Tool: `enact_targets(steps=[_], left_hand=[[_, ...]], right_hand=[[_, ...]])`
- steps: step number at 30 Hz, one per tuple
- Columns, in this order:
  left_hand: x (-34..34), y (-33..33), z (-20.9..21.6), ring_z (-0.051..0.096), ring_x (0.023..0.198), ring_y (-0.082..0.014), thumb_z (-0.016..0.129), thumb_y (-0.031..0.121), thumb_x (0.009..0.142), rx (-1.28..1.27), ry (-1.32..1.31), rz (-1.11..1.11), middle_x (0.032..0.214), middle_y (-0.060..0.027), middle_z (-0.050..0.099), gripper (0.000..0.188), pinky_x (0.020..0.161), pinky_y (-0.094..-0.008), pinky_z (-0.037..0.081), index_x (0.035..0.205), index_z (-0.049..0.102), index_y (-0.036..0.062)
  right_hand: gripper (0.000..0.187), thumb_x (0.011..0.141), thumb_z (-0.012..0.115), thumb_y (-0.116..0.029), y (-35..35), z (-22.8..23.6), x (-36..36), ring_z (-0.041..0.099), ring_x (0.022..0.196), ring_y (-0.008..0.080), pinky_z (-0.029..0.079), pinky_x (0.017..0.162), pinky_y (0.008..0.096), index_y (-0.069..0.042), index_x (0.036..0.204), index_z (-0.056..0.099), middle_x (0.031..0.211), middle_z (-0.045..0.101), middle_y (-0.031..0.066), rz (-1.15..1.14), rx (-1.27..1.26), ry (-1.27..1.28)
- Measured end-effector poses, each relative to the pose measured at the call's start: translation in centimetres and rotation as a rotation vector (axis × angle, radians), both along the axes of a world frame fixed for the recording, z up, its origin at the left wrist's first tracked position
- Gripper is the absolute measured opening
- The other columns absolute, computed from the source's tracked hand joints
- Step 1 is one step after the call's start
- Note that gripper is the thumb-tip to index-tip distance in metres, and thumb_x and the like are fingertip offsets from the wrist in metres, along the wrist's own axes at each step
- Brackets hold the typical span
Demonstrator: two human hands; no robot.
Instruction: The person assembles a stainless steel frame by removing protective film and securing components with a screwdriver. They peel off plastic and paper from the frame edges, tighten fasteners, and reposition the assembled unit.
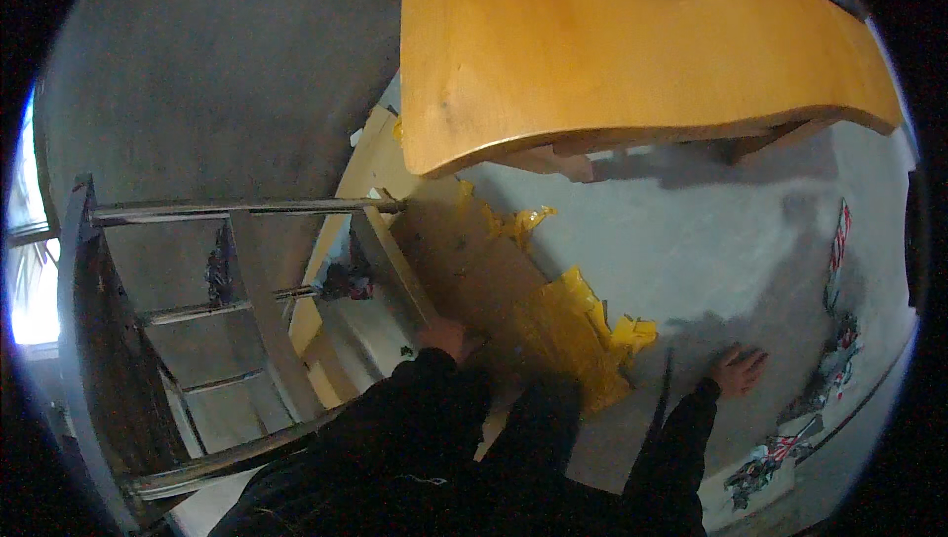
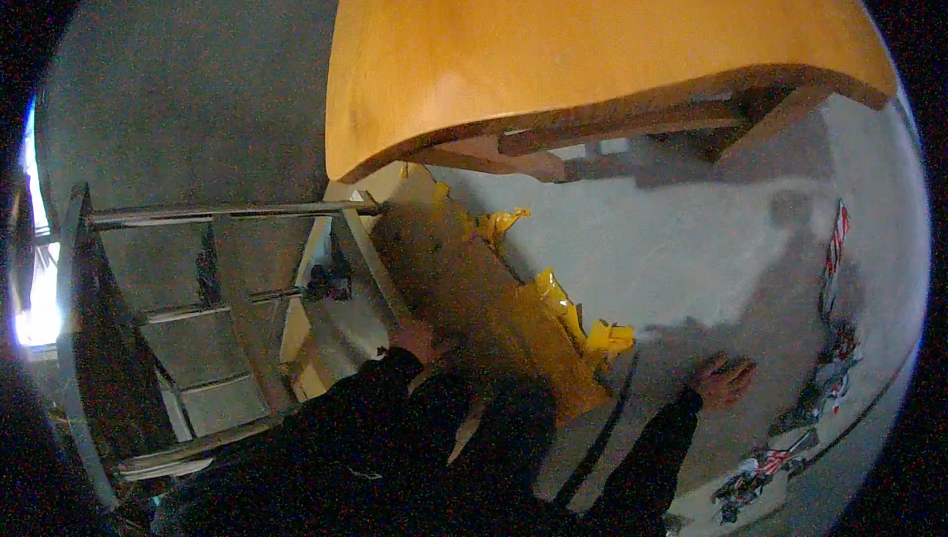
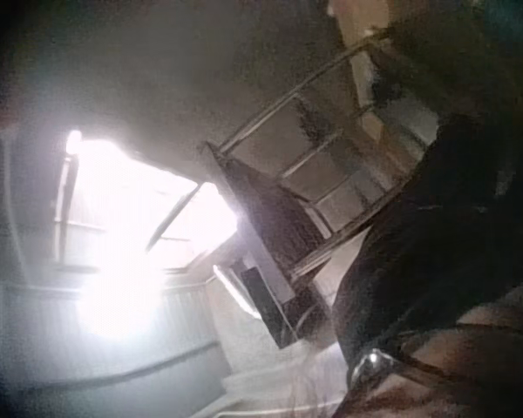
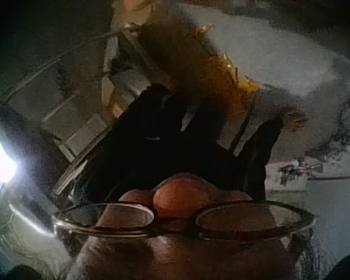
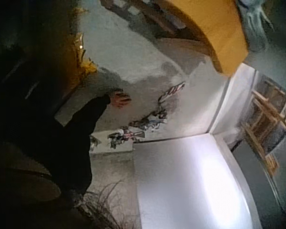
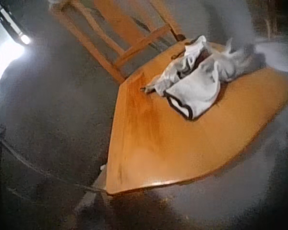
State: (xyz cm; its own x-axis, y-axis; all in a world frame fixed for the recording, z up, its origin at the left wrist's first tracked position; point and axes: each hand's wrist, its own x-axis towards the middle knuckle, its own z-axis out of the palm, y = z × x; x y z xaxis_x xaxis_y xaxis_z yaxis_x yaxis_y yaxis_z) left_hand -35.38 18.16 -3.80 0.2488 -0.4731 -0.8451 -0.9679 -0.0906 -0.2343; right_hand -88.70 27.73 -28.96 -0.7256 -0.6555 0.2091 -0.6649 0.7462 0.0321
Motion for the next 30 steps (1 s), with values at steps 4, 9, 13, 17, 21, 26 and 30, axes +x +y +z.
enact_targets(steps=[4,9,13,17,21,26,30], left_hand=[[4.9,-0.4,-1.4,0.049,0.112,-0.0299,0.061,0.041,0.079,0.178,0.136,0.225,0.127,-0.0151,0.045,0.058,0.090,-0.0458,0.042,0.127,0.045,0.0118],[10.5,9.6,-0.5,0.047,0.116,-0.0285,0.066,0.037,0.077,-0.060,0.384,1.042,0.136,-0.0162,0.039,0.067,0.092,-0.0441,0.042,0.135,0.038,0.0148],[4.2,0.8,1.5,0.055,0.105,-0.0304,0.072,0.032,0.071,0.575,0.045,0.260,0.121,-0.0185,0.054,0.072,0.087,-0.0428,0.044,0.134,0.042,0.0148],[6.2,4.0,1.8,0.058,0.098,-0.0308,0.075,0.033,0.065,0.498,0.001,0.393,0.102,-0.0177,0.063,0.060,0.082,-0.0429,0.046,0.118,0.057,0.0108],[3.8,3.0,3.3,0.058,0.097,-0.0311,0.074,0.033,0.066,0.397,0.055,0.478,0.102,-0.0177,0.063,0.058,0.082,-0.0427,0.046,0.117,0.057,0.0105],[2.5,6.7,7.1,0.058,0.097,-0.0314,0.073,0.033,0.068,0.286,0.104,0.650,0.101,-0.0177,0.062,0.054,0.081,-0.0425,0.046,0.115,0.058,0.0101],[2.2,10.2,10.2,0.058,0.096,-0.0316,0.071,0.032,0.069,0.238,0.132,0.771,0.101,-0.0177,0.062,0.052,0.081,-0.0423,0.046,0.114,0.058,0.0098]], right_hand=[[0.055,0.090,0.042,-0.051,0.2,0.0,-1.5,0.044,0.121,0.0278,0.037,0.097,0.0433,-0.012,0.127,0.049,0.134,0.045,0.0090,0.034,-0.051,0.043],[0.054,0.090,0.041,-0.051,0.0,-0.7,0.7,0.045,0.121,0.0280,0.038,0.096,0.0432,-0.011,0.125,0.052,0.133,0.046,0.0100,0.086,-0.059,0.019],[0.051,0.090,0.043,-0.048,-0.4,1.4,-2.3,0.045,0.121,0.0279,0.037,0.097,0.0442,-0.011,0.124,0.052,0.133,0.046,0.0095,0.025,0.044,0.095],[0.041,0.086,0.050,-0.038,-6.2,8.1,2.4,0.048,0.113,0.0266,0.039,0.093,0.0427,-0.008,0.114,0.056,0.122,0.052,0.0083,0.151,-0.117,-0.587],[0.029,0.081,0.060,-0.026,-20.5,27.1,13.8,0.053,0.103,0.0251,0.043,0.088,0.0402,-0.005,0.102,0.060,0.108,0.058,0.0068,0.790,-0.284,-1.488],[0.018,0.075,0.063,-0.015,-37.3,50.8,24.5,0.054,0.093,0.0284,0.044,0.080,0.0391,-0.006,0.090,0.061,0.097,0.059,0.0101,1.882,-0.456,-1.141],[0.018,0.077,0.060,-0.024,-46.6,53.4,29.3,0.055,0.083,0.0263,0.041,0.078,0.0415,-0.007,0.085,0.061,0.090,0.060,0.0110,1.972,-0.238,-0.540]])
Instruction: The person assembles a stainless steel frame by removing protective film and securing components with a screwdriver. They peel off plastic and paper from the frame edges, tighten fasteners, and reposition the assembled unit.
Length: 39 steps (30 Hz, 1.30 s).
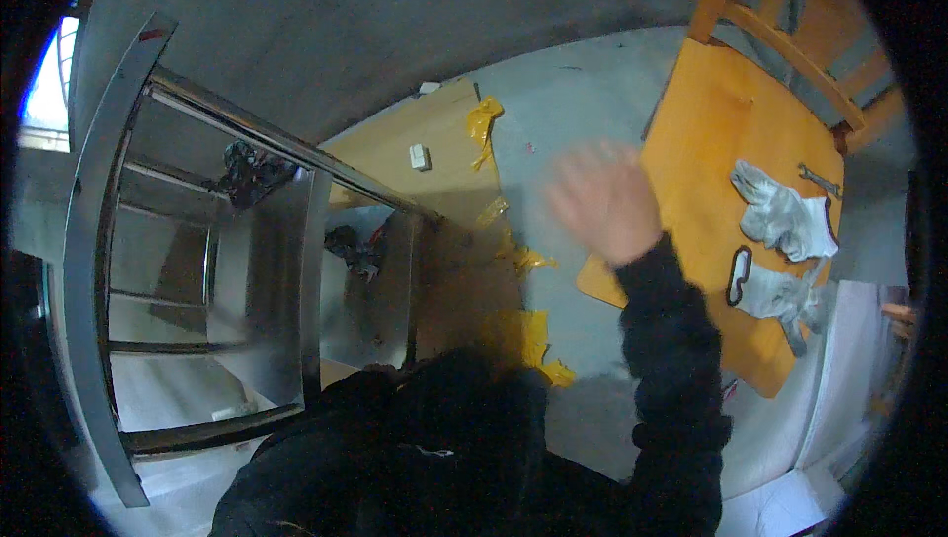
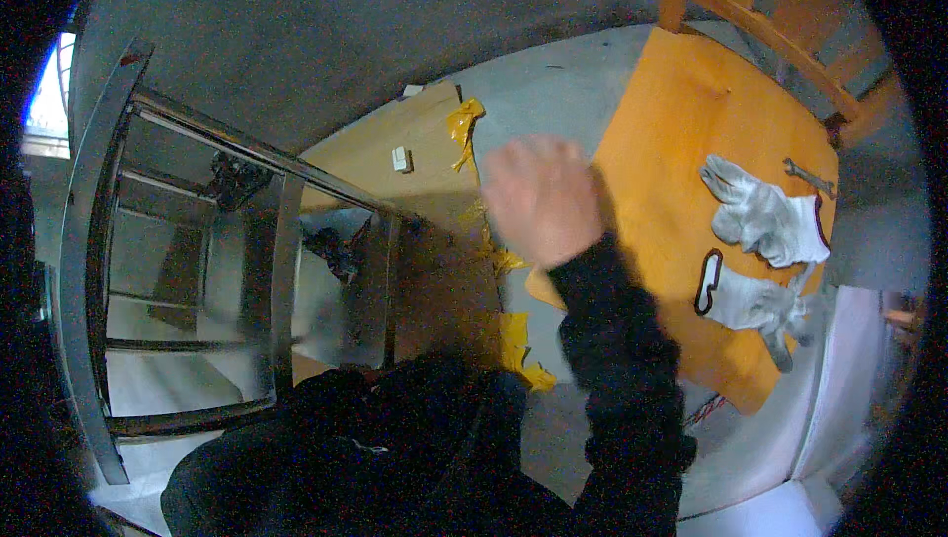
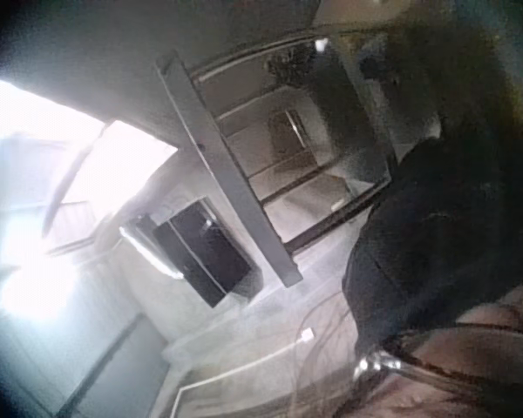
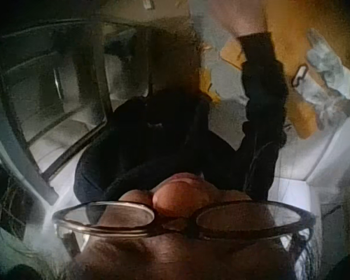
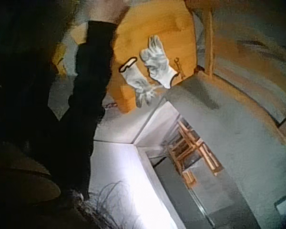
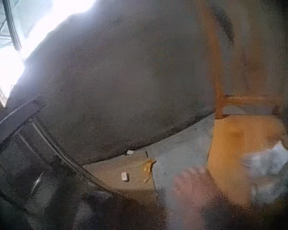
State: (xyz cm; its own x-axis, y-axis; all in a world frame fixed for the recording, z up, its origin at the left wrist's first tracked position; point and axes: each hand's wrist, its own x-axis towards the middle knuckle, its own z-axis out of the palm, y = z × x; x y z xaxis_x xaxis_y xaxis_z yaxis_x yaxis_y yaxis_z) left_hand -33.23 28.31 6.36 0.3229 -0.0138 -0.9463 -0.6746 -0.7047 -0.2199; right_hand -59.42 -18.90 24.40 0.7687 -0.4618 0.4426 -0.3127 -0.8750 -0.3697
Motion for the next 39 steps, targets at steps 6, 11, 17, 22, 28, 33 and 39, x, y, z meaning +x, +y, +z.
enact_targets(steps=[6,11,17,22,28,33,39], left_hand=[[-1.2,6.3,2.7,0.058,0.096,-0.0320,0.070,0.032,0.071,-0.036,-0.003,0.221,0.101,-0.0177,0.062,0.048,0.081,-0.0421,0.046,0.112,0.058,0.0093],[-3.5,12.8,6.1,0.058,0.095,-0.0323,0.068,0.031,0.072,-0.010,-0.026,0.429,0.100,-0.0177,0.062,0.045,0.080,-0.0419,0.046,0.110,0.059,0.0089],[-4.5,16.0,6.9,0.058,0.095,-0.0327,0.066,0.031,0.074,-0.011,-0.037,0.584,0.100,-0.0177,0.062,0.041,0.080,-0.0416,0.046,0.108,0.059,0.0084],[-5.6,17.4,7.4,0.058,0.094,-0.0330,0.065,0.030,0.076,-0.011,-0.066,0.698,0.099,-0.0177,0.062,0.039,0.079,-0.0414,0.046,0.107,0.059,0.0079],[-5.5,17.6,7.7,0.058,0.094,-0.0334,0.063,0.030,0.078,-0.038,-0.095,0.720,0.099,-0.0177,0.062,0.035,0.079,-0.0412,0.047,0.105,0.059,0.0075],[-4.3,14.6,8.0,0.058,0.093,-0.0337,0.062,0.030,0.079,-0.128,-0.147,0.643,0.098,-0.0176,0.061,0.033,0.078,-0.0409,0.047,0.103,0.060,0.0070],[-1.5,0.3,4.2,0.058,0.093,-0.0341,0.060,0.029,0.081,-0.584,-0.202,0.522,0.098,-0.0176,0.061,0.030,0.078,-0.0407,0.047,0.101,0.060,0.0066]], right_hand=[[0.025,0.076,0.062,-0.026,-4.5,-5.3,-0.7,0.056,0.067,0.0289,0.039,0.081,0.0427,-0.006,0.061,0.060,0.060,0.059,0.0140,-0.028,0.023,0.243],[0.026,0.072,0.065,-0.026,-4.6,-5.7,0.2,0.056,0.063,0.0305,0.039,0.079,0.0421,-0.006,0.057,0.057,0.057,0.056,0.0137,-0.024,0.077,0.220],[0.022,0.072,0.066,-0.019,-5.0,-5.0,0.7,0.050,0.058,0.0295,0.038,0.076,0.0415,-0.007,0.059,0.054,0.053,0.049,0.0114,-0.017,0.088,0.256],[0.028,0.073,0.065,-0.017,-4.8,-4.5,2.2,0.046,0.056,0.0304,0.036,0.076,0.0398,-0.006,0.055,0.046,0.052,0.044,0.0111,-0.057,0.120,0.311],[0.031,0.072,0.066,-0.015,-4.6,-4.5,2.6,0.044,0.054,0.0306,0.036,0.074,0.0388,-0.006,0.054,0.042,0.051,0.041,0.0108,-0.039,0.088,0.347],[0.028,0.073,0.066,-0.018,-4.8,-4.7,2.4,0.049,0.056,0.0297,0.038,0.075,0.0415,-0.008,0.057,0.046,0.052,0.048,0.0107,-0.019,0.078,0.379],[0.026,0.072,0.067,-0.020,-4.7,-4.4,2.9,0.051,0.058,0.0291,0.038,0.074,0.0415,-0.008,0.058,0.048,0.052,0.049,0.0102,-0.041,0.068,0.353]])
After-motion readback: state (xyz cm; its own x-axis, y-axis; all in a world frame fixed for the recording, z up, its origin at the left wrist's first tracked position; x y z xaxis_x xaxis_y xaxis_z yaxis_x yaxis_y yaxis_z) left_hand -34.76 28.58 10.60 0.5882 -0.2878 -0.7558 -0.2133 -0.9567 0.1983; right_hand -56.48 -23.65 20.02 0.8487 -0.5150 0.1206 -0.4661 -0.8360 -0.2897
